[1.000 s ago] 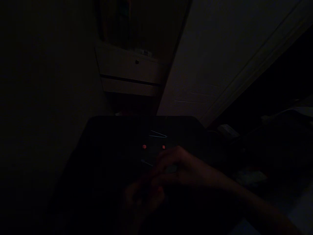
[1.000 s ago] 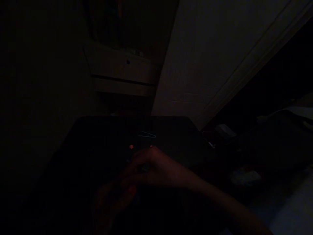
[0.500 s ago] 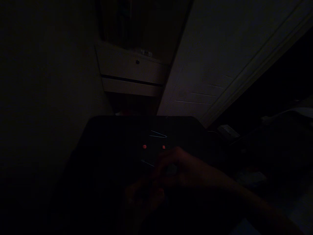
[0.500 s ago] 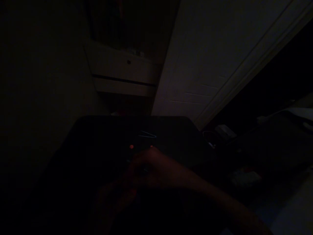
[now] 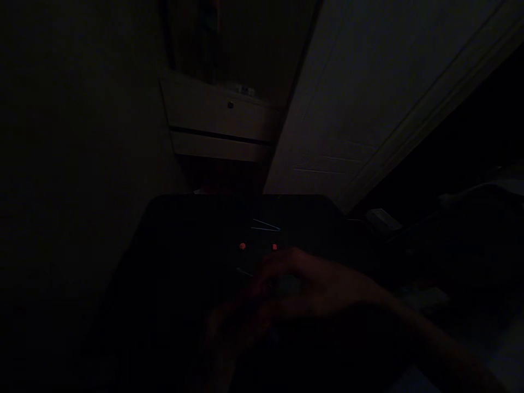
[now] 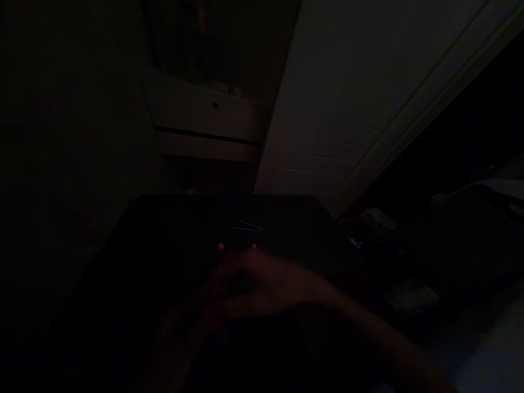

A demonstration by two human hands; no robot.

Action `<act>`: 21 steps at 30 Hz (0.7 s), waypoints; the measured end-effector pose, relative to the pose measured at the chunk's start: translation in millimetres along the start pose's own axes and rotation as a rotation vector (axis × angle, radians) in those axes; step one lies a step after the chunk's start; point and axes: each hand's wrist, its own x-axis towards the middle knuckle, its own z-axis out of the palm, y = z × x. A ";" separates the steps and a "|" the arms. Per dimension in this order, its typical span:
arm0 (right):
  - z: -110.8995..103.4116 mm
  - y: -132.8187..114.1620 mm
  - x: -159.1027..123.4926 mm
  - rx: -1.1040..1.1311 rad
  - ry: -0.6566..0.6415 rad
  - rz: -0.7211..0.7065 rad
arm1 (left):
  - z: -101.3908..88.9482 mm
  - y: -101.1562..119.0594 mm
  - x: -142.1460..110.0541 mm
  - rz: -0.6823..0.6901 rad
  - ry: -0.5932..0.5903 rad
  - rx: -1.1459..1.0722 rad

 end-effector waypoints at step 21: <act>4.0 -8.5 -11.4 -0.365 -0.068 -0.114 | -2.3 -3.7 1.0 -0.092 -0.034 -0.109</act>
